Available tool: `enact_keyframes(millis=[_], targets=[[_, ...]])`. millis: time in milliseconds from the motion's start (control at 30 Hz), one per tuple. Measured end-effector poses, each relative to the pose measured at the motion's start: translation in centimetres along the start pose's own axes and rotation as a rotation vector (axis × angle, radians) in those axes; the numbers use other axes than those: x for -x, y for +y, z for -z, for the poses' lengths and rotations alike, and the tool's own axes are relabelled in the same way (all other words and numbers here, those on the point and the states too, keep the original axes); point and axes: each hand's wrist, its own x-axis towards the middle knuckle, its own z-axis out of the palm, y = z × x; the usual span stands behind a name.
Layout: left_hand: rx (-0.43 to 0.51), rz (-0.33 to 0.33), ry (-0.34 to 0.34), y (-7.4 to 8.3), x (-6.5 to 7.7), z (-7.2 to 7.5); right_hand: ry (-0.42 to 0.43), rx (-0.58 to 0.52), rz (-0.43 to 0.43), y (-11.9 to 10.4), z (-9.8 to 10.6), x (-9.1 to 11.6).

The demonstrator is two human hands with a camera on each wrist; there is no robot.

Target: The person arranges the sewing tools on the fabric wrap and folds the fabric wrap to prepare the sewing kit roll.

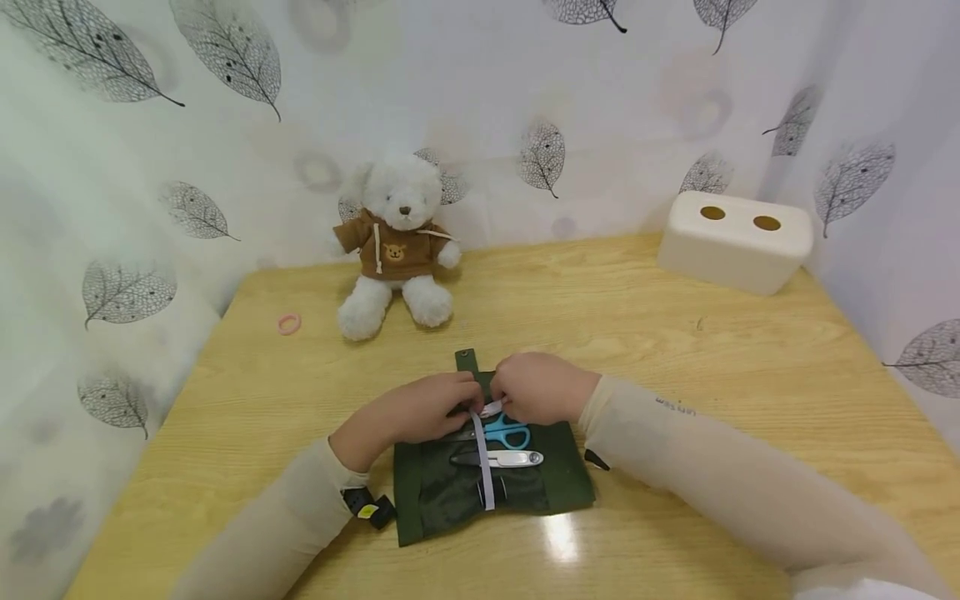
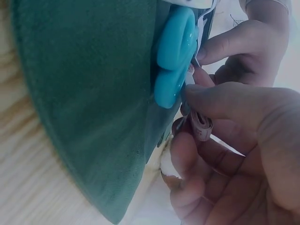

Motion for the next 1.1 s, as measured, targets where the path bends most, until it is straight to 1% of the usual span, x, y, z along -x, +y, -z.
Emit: enact_keyframes(millis=[100,267,400,567,700,800,1000,1100], targets=[[0.006,-0.008,0.018,0.1,0.4,-0.3,-0.001,-0.007,0.014,-0.1,-0.2,0.0],[0.004,-0.013,0.047,0.1,0.9,-0.2,0.032,0.023,0.044,-0.3,-0.4,-0.3],[0.002,-0.015,0.067,0.2,1.2,-0.2,0.05,0.02,0.05,-0.5,-0.7,-0.6],[0.012,-0.039,0.09,0.0,1.2,-0.3,0.06,0.0,0.031,-0.8,-0.9,-0.7],[0.028,-0.06,0.102,-0.1,1.0,-0.4,0.055,-0.032,-0.013,-1.0,-0.8,-0.7],[0.036,-0.052,0.1,-0.1,0.9,-0.5,0.053,-0.048,-0.045,-1.0,-0.7,-0.7],[0.033,-0.006,0.097,0.1,0.8,-0.5,0.048,-0.058,-0.071,-0.9,-1.0,-1.1],[0.036,0.013,0.101,0.2,0.8,-0.5,0.044,-0.101,-0.078,-0.8,-1.2,-1.3]])
